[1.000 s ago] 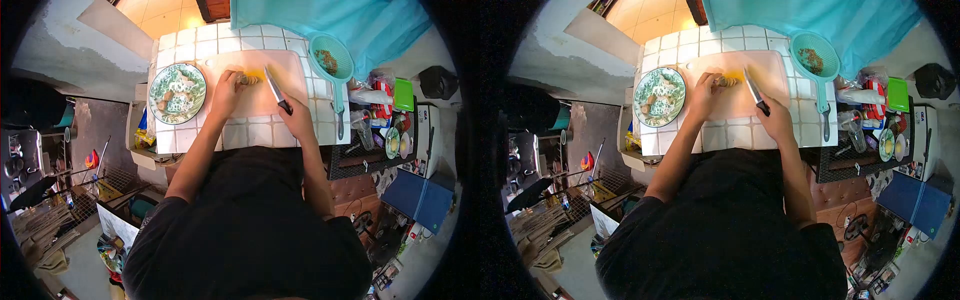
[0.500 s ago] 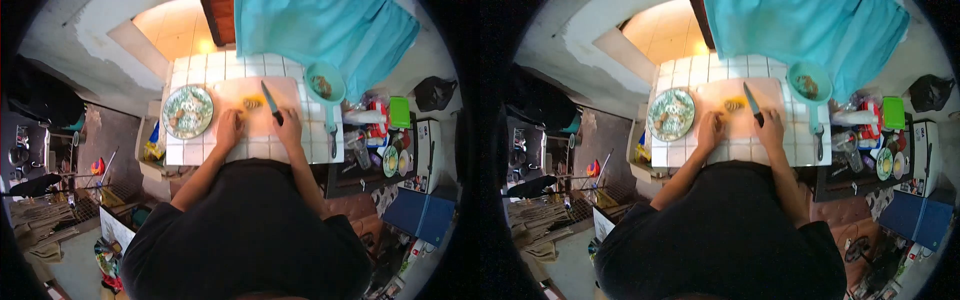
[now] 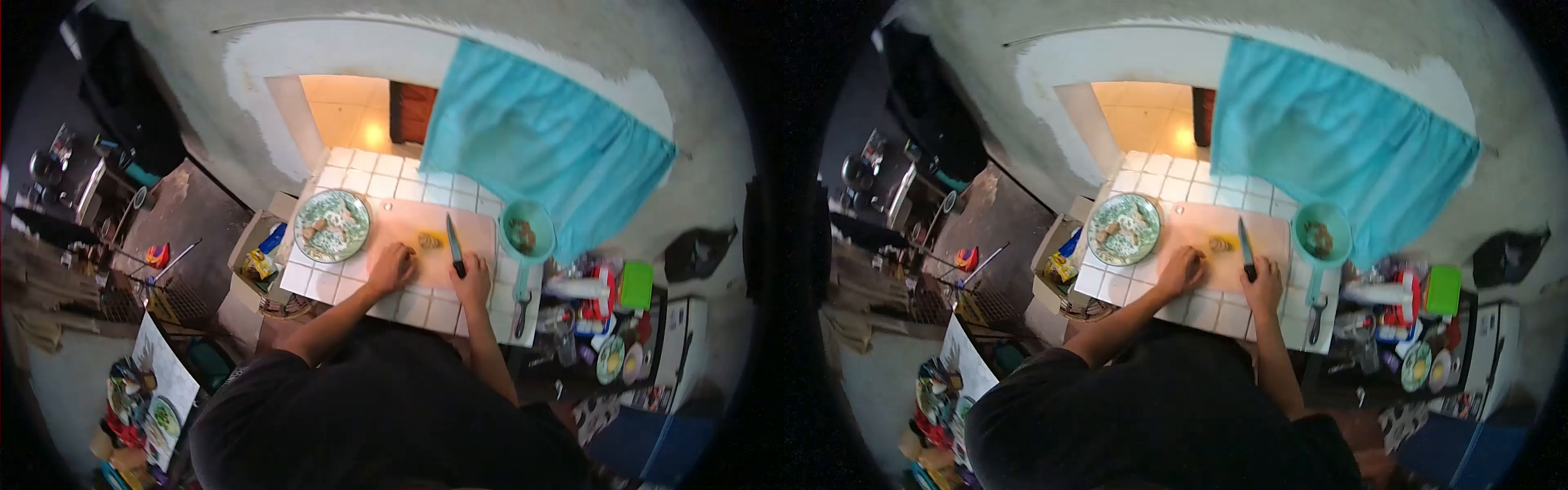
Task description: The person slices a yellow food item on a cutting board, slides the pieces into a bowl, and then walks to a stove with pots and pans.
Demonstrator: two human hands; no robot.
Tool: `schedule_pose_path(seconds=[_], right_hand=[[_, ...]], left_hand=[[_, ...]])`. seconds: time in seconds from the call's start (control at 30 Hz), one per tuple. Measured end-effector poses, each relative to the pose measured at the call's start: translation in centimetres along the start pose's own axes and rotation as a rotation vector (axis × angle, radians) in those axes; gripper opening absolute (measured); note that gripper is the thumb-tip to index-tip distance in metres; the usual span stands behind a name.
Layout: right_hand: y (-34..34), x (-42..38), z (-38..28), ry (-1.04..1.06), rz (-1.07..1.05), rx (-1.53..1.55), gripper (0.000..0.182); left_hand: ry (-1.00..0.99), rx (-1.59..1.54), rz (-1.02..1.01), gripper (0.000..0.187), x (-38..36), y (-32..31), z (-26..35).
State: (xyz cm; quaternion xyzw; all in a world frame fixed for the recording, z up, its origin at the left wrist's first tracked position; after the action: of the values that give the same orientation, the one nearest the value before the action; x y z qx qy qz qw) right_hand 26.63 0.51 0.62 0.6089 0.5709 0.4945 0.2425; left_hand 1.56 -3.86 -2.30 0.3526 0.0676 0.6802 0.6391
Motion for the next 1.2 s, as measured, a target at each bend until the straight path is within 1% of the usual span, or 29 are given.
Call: schedule_pose_path(seconds=[0.07, 0.1, 0.13, 0.23, 0.3, 0.33, 0.37, 0.43, 0.47, 0.5, 0.53, 0.57, 0.6, 0.63, 0.67, 0.7, 0.77, 0.8, 0.83, 0.87, 0.9, 0.93, 0.97, 1.0, 1.03, 1.07, 1.1, 1.17, 1.2], right_hand=[[0.3, -0.1, 0.5, 0.044, 0.008, -0.003, 0.048], [0.4, -0.2, 1.0, -0.002, -0.017, 0.002, 0.049], [0.5, -0.4, 1.2, -0.057, -0.047, 0.008, 0.051], [1.0, -0.2, 1.1, -0.094, -0.083, -0.001, 0.053], [0.7, -0.2, 1.0, -0.128, -0.114, -0.007, 0.053], [0.7, -0.3, 1.3, -0.121, -0.134, -0.001, 0.054], [0.7, -0.1, 1.5, -0.112, -0.152, 0.002, 0.054], [1.5, 0.0, 1.2, -0.099, -0.171, 0.008, 0.055], [2.3, -0.4, 1.1, -0.055, -0.120, -0.024, 0.054], [3.1, -0.2, 0.3, -0.003, -0.064, -0.046, 0.053], [3.6, 0.1, -0.2, 0.066, 0.039, -0.064, 0.044], [3.6, 0.8, -1.1, 0.104, 0.039, -0.049, 0.044], [3.7, 1.3, -2.5, 0.051, -0.067, 0.104, 0.038], [3.4, 1.5, -4.1, -0.004, -0.189, 0.250, 0.032], [2.7, 2.1, -6.1, 0.043, -0.236, 0.313, 0.026], [2.6, 2.7, -9.2, 0.085, -0.255, 0.320, 0.026], [2.6, 4.1, -15.8, 0.144, -0.523, 0.590, 0.023], [0.4, 4.6, -17.9, 0.255, -0.598, 0.621, 0.024], [-1.2, 5.8, -22.2, 0.323, -0.625, 0.642, 0.024], [-2.1, 5.5, -25.9, 0.415, -0.749, 0.695, 0.025], [-2.5, 4.8, -29.1, 0.495, -0.883, 0.732, 0.025], [-1.8, 4.8, -33.4, 0.646, -0.968, 0.703, 0.028], [-1.3, 4.4, -37.2, 0.676, -1.006, 0.700, 0.028], [-0.9, 3.9, -41.1, 0.747, -1.105, 0.716, 0.029], [-1.2, 3.3, -44.4, 0.816, -1.196, 0.737, 0.029], [-3.3, 2.3, -46.7, 0.833, -1.233, 0.804, 0.030], [-5.3, 1.3, -49.1, 0.776, -1.330, 0.864, 0.030], [-8.2, -1.4, -54.6, 0.820, -1.348, 0.866, 0.030], [-7.8, -2.7, -57.7, 0.864, -1.373, 0.815, 0.028]], left_hand=[[0.006, 0.002, -0.072, 0.037, 0.5, 0.0, 0.4], [0.018, 0.019, -0.039, 0.037, 0.9, 0.1, 0.8], [0.006, -0.019, -0.071, 0.036, 0.9, 0.1, 1.1], [-0.026, -0.071, -0.110, 0.032, 1.2, 0.2, 0.9], [0.038, -0.169, -0.175, 0.031, 1.8, 0.3, 0.3], [0.128, -0.249, -0.182, 0.024, 2.0, 0.6, 0.5], [0.113, -0.245, -0.174, 0.024, 2.2, 1.2, 0.9], [0.492, -0.229, -0.300, 0.028, 2.4, 3.7, 2.4], [0.431, -0.230, -0.237, 0.037, 1.6, 4.6, 2.5], [0.434, -0.225, -0.215, 0.037, 0.6, 5.5, 2.4], [0.389, -0.348, -0.141, 0.036, -0.3, 6.4, 2.4], [0.342, -0.465, -0.061, 0.036, -1.0, 7.5, 2.2], [0.361, -0.558, -0.031, 0.034, -1.3, 9.9, 4.6], [0.377, -0.547, 0.012, 0.034, -2.0, 12.0, 5.4], [0.406, -0.513, 0.016, 0.035, -2.7, 13.9, 5.6], [0.429, -0.479, 0.020, 0.035, -3.4, 15.7, 5.3], [0.399, -0.481, 0.142, 0.034, -5.4, 18.6, 4.2], [0.444, -0.439, 0.206, 0.034, -6.3, 20.8, 4.5], [0.496, -0.392, 0.270, 0.034, -7.4, 23.8, 4.6], [0.463, -0.373, 0.363, 0.035, -9.0, 26.1, 4.7], [0.443, -0.402, 0.492, 0.038, -11.3, 27.2, 2.3], [0.496, -0.418, 0.582, 0.039, -13.1, 29.6, 2.9], [0.539, -0.433, 0.668, 0.040, -14.6, 32.4, 3.9], [0.576, -0.529, 0.762, 0.042, -16.3, 34.5, 3.8], [0.595, -0.589, 0.794, 0.041, -18.5, 36.3, 3.0], [0.584, -0.639, 0.807, 0.040, -20.6, 37.8, 2.4], [0.570, -0.684, 0.826, 0.039, -22.4, 39.7, 2.1], [0.615, -0.722, 0.856, 0.033, -25.4, 43.7, 3.8], [0.538, -0.639, 0.877, 0.027, -27.4, 44.9, 3.0]])
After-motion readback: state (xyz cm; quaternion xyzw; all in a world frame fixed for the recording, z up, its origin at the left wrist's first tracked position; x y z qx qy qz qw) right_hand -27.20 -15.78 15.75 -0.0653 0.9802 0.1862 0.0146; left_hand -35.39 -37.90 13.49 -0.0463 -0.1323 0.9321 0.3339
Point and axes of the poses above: each hand's wrist, its own x-axis towards the middle knuckle, its own y-axis out of the back of the hand, z = x × y, the point moved 1 cm from there along x, towards the middle knuckle, and after that the axes turned 8 degrees about -x, right-handed, at the moved point
